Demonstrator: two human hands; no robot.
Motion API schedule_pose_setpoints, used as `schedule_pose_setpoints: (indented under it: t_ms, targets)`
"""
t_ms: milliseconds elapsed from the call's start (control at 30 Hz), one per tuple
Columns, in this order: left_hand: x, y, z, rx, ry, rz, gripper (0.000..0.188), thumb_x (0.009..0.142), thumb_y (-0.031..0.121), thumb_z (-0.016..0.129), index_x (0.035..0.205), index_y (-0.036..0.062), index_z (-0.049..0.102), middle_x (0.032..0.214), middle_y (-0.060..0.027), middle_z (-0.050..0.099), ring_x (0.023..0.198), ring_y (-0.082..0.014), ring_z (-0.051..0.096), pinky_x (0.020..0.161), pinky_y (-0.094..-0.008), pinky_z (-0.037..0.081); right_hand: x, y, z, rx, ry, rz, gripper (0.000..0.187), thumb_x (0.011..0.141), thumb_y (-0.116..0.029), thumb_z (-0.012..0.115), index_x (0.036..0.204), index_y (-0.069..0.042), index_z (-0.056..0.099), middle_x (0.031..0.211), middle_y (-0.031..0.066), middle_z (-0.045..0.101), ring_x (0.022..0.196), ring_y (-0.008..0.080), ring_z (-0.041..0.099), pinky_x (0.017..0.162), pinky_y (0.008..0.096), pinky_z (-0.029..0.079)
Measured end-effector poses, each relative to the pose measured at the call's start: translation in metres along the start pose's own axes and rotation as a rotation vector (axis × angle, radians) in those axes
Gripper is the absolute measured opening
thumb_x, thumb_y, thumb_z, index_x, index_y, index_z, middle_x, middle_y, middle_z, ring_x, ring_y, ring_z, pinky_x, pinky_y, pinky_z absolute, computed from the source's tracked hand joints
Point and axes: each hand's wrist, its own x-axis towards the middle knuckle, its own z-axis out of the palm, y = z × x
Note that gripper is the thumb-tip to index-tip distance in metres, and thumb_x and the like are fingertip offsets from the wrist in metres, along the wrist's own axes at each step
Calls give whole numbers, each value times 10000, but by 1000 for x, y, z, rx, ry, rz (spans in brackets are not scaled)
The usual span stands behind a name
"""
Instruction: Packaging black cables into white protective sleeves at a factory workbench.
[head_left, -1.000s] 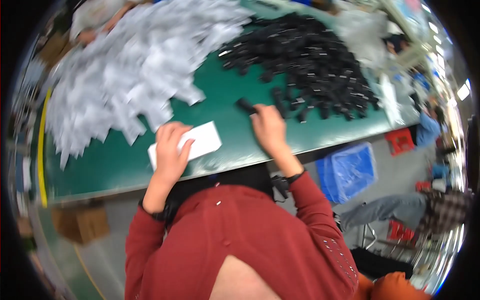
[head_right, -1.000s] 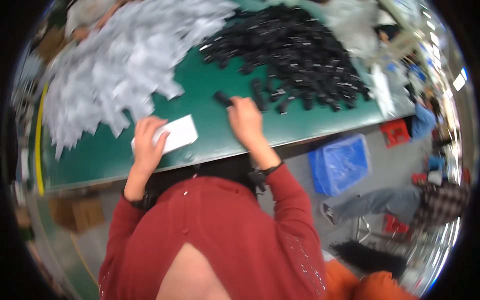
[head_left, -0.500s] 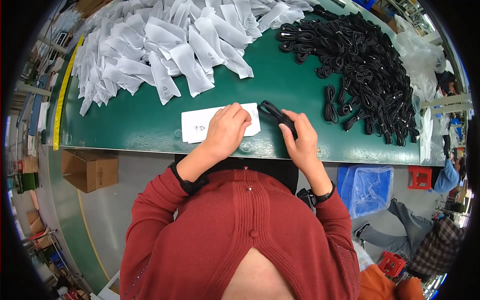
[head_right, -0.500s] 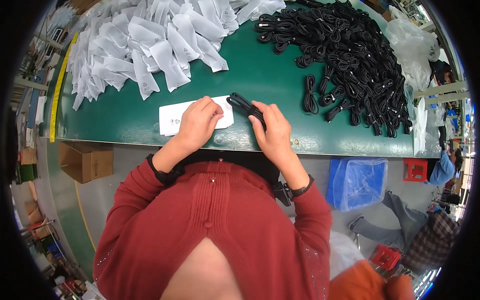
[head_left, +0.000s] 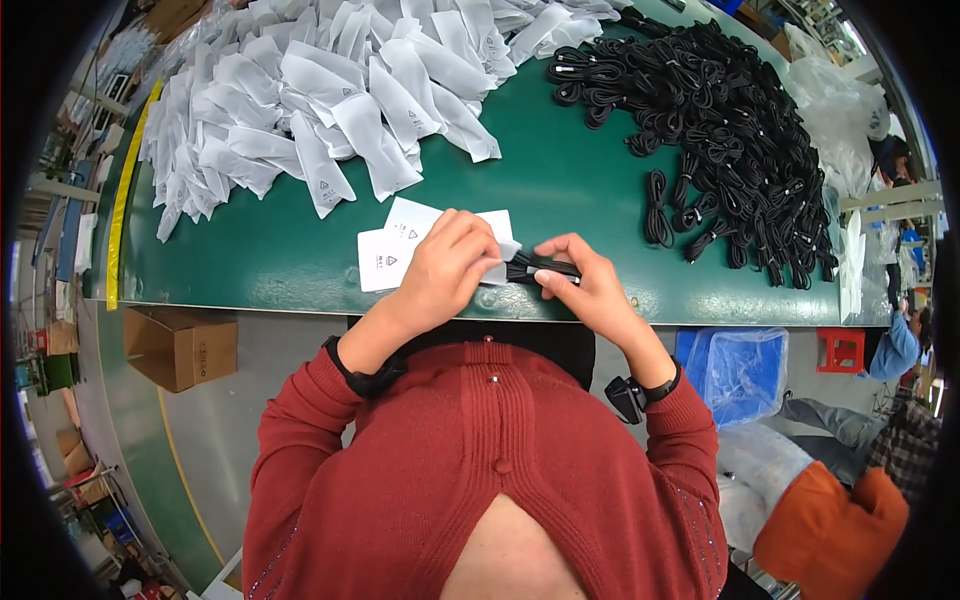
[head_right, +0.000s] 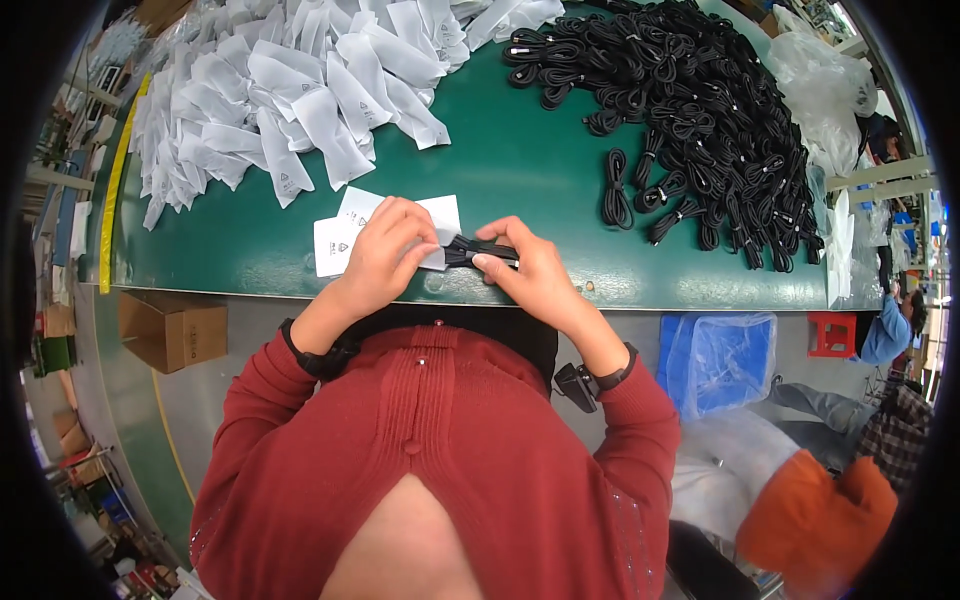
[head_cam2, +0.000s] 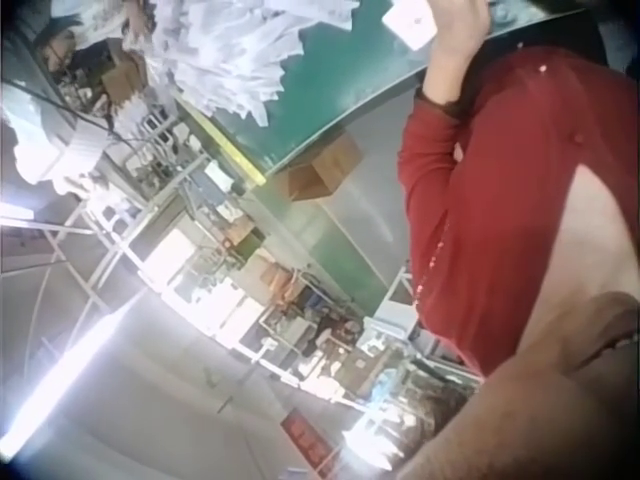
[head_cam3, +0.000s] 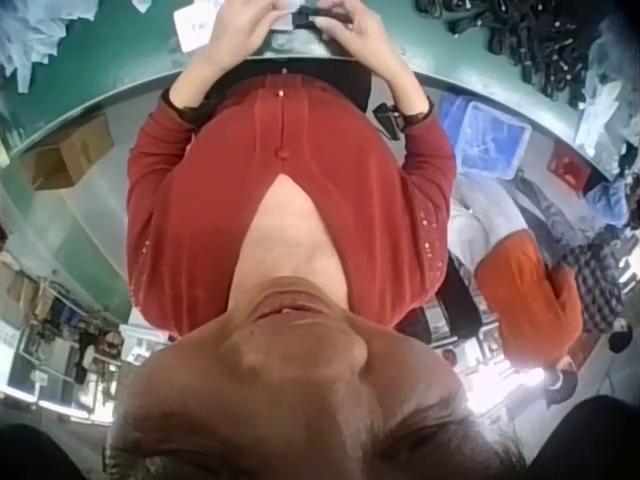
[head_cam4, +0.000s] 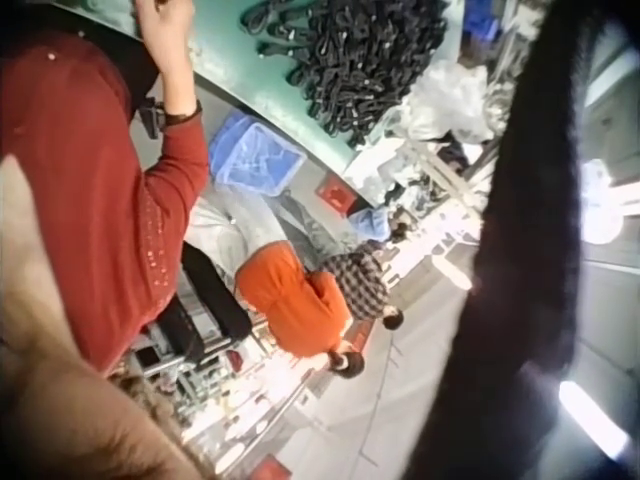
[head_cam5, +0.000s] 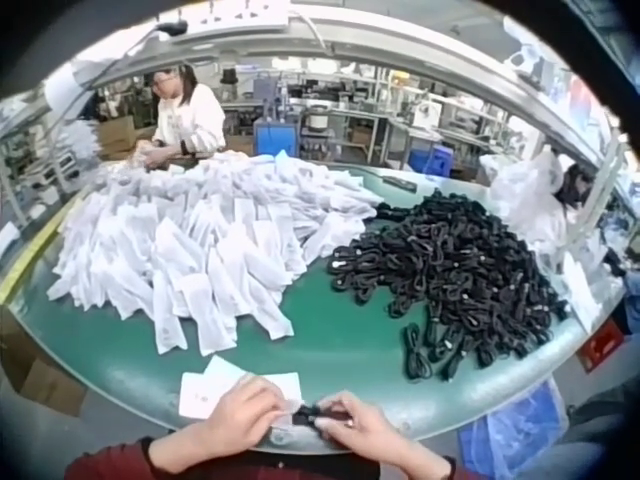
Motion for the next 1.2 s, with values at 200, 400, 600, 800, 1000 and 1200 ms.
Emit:
schedule_pose_setpoints:
  t_ms: [200,400,600,800,1000,1200]
  targets:
    - [9,10,-7,53,-24,27,144,774,-23,689,850,30,579,965,-107,571,906,-306,545,786,-370,462,6,-4,0,208,-43,123,359,887,-35,669,1241,-40,610,1007,109,601,877,206,622,826,281,495]
    - [21,11,-20,-95,27,-73,126,819,-7,683,881,29,579,977,-78,569,892,-242,544,792,-322,450,18,-19,5,172,101,-126,398,878,-27,667,1269,-49,598,1126,132,575,991,233,599,832,308,495]
    - [50,-61,-118,-952,296,-372,174,988,138,583,1082,-5,613,1002,-29,594,876,-124,567,805,-257,461,29,20,-55,-912,492,-39,340,874,-99,684,1199,-40,602,1043,173,613,948,338,609,762,408,519]
    - [42,-21,-80,50,363,-149,210,923,102,645,1117,24,623,1049,-51,615,893,-142,590,783,-271,481,-9,78,-66,-1047,338,259,301,915,-109,627,1200,-16,593,994,164,621,870,342,623,713,433,514]
    - [-1,-7,-7,70,-55,-113,181,822,44,715,982,24,632,947,-117,579,871,-280,606,746,-350,503,-7,36,-32,-265,235,248,310,958,-73,562,1256,10,583,920,150,614,770,246,629,707,351,513]
    - [-8,-14,8,169,-75,-68,124,832,37,696,893,14,589,852,-111,544,784,-300,590,680,-381,487,0,-4,-12,-72,40,54,355,954,19,529,1306,5,567,900,130,592,750,232,604,697,311,490]
